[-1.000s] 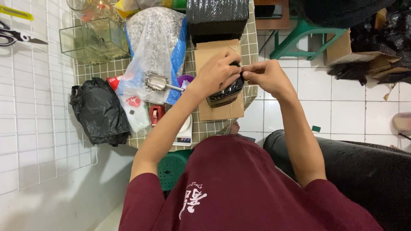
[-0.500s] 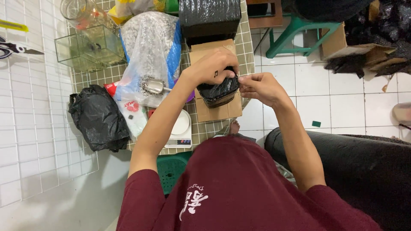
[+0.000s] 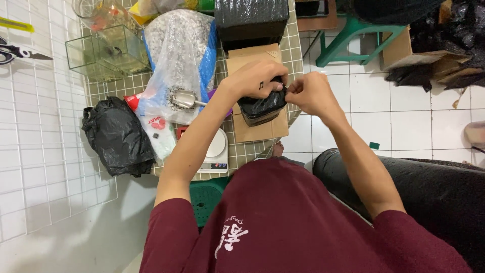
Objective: Wrapping a package in bubble wrap and portioning small items into bags using a scoop and scale
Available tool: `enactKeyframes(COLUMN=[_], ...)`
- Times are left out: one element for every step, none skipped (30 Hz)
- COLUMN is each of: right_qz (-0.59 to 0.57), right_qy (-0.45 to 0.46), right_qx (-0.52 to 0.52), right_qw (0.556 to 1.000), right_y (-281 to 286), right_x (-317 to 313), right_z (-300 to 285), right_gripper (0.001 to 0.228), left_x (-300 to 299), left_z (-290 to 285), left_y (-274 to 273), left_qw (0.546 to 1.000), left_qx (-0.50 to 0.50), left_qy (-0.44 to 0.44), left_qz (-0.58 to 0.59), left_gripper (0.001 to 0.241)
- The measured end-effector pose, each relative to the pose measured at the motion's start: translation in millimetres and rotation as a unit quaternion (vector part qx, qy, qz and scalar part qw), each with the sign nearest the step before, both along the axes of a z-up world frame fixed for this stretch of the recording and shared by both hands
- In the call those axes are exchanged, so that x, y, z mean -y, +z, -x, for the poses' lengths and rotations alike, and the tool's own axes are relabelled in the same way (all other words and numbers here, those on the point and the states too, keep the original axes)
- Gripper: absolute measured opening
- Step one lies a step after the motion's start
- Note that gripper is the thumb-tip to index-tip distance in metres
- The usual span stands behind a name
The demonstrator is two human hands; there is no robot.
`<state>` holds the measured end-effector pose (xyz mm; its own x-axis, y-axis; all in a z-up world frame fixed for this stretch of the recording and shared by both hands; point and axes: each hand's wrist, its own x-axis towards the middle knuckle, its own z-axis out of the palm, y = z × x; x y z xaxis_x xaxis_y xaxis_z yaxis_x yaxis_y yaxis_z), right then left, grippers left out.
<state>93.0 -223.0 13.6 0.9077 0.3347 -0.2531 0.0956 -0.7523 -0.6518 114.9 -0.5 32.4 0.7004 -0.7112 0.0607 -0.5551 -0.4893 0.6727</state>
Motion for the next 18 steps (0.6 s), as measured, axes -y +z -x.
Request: enactKeyframes(right_qz=[0.0, 0.009, 0.016, 0.017, -0.071, -0.157, -0.158, -0.227, -0.293, -0.293, -0.302, -0.309, -0.31, -0.344, -0.378, -0.378, -0.376, -0.373], right_qy=[-0.001, 0.011, 0.023, 0.023, 0.007, -0.009, -0.007, -0.073, -0.139, -0.138, -0.171, -0.202, -0.202, -0.212, -0.224, -0.225, -0.208, -0.19], right_qx=[0.0, 0.044, 0.089, 0.09, 0.059, 0.028, 0.028, -0.028, -0.085, -0.085, -0.133, -0.181, -0.18, -0.173, -0.167, -0.167, -0.146, -0.125], right_qw=[1.0, 0.999, 0.996, 0.996, 0.996, 0.987, 0.987, 0.971, 0.942, 0.942, 0.929, 0.912, 0.912, 0.898, 0.883, 0.882, 0.891, 0.899], right_y=[-3, -6, -9, -1, 8, 17, 22, 27, 32, 31, 30, 28, 25, 22, 19, 21, 23, 25], right_x=[-1, -2, -4, -3, -3, -3, -3, -2, 0, -3, -6, -8, -13, -19, -23, -20, -20, -20], right_z=[2, 5, 7, 14, 21, 28, 36, 45, 54, 64, 72, 79, 81, 84, 89, 88, 84, 80], right_gripper=[0.016, 0.013, 0.011, 0.011, 0.013, 0.016, 0.016, 0.02, 0.029, 0.029, 0.041, 0.055, 0.055, 0.055, 0.055, 0.055, 0.051, 0.046], left_x=[-1, -2, -4, -4, -5, -6, -7, -6, -5, -4, -3, -1, -2, -2, -1, -1, -3, -6], left_z=[-1, -2, -3, -3, -3, -2, -1, 0, 1, 5, 6, 6, 5, 4, 5, 13, 18, 22], left_y=[1, 2, 3, 2, 2, 1, 3, 5, 7, 4, 2, 0, -4, -8, -13, -12, -10, -7], left_qw=[1.0, 1.0, 1.0, 1.0, 1.0, 1.0, 1.0, 1.0, 0.998, 0.998, 0.997, 0.994, 0.994, 0.996, 0.996, 0.996, 0.994, 0.99], left_qx=[0.0, 0.0, 0.001, 0.002, 0.0, -0.002, -0.001, -0.01, -0.02, -0.02, -0.014, -0.009, -0.008, 0.018, 0.042, 0.041, 0.058, 0.075], left_qy=[-0.001, -0.002, -0.001, -0.002, -0.001, -0.001, 0.001, -0.001, -0.004, -0.004, 0.001, 0.005, 0.004, 0.022, 0.038, 0.037, 0.073, 0.108], left_qz=[0.0, -0.005, -0.011, -0.01, -0.003, 0.005, 0.005, 0.028, 0.052, 0.052, 0.078, 0.105, 0.105, 0.088, 0.071, 0.071, 0.059, 0.046], left_gripper=[0.011, 0.01, 0.009, 0.009, 0.008, 0.007, 0.007, 0.008, 0.01, 0.01, 0.008, 0.009, 0.009, 0.01, 0.011, 0.011, 0.012, 0.013])
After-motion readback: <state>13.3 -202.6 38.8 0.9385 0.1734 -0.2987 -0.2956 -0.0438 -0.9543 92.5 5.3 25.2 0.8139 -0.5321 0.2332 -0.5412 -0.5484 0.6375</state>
